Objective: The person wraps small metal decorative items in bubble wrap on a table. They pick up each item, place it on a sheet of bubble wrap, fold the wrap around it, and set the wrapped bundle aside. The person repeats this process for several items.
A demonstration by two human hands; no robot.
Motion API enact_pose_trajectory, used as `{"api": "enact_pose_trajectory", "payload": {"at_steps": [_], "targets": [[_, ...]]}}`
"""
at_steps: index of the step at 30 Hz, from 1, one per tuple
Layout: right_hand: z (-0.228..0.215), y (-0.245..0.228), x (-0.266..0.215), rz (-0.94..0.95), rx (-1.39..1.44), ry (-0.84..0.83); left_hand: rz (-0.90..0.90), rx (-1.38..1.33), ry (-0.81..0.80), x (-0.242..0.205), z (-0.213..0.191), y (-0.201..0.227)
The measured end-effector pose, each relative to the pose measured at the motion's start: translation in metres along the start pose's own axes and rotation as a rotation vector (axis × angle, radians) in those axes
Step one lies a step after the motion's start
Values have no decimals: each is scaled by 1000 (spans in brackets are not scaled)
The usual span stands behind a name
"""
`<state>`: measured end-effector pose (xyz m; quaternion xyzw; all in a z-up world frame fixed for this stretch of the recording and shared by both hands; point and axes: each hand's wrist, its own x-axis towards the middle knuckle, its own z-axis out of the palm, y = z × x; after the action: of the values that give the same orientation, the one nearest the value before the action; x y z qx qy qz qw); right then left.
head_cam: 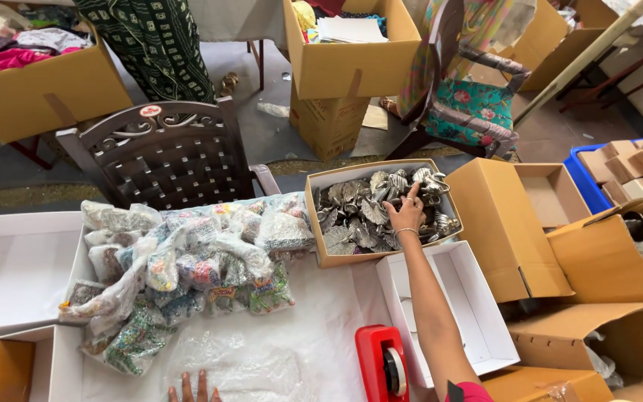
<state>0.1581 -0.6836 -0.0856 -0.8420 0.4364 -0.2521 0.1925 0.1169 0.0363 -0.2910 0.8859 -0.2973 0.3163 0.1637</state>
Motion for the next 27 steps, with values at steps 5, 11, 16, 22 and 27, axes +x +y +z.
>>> {"api": "enact_pose_trajectory", "payload": {"at_steps": [5, 11, 16, 22, 27], "targets": [[-38, -40, -7, 41, 41, -33, -15, 40, -73, -3, -2, 4], [-7, 16, 4, 153, 951, 18, -357, 206, -253, 21, -48, 48], [-70, -37, -23, 178, 1731, -108, -413, 162, -183, 54, -75, 63], [-121, -54, -100, 326, 2485, -470, -420, 211, -227, 80, -114, 101], [-165, -69, -215, 341, 2365, -593, -745, 400, -432, 76, -113, 140]]}}
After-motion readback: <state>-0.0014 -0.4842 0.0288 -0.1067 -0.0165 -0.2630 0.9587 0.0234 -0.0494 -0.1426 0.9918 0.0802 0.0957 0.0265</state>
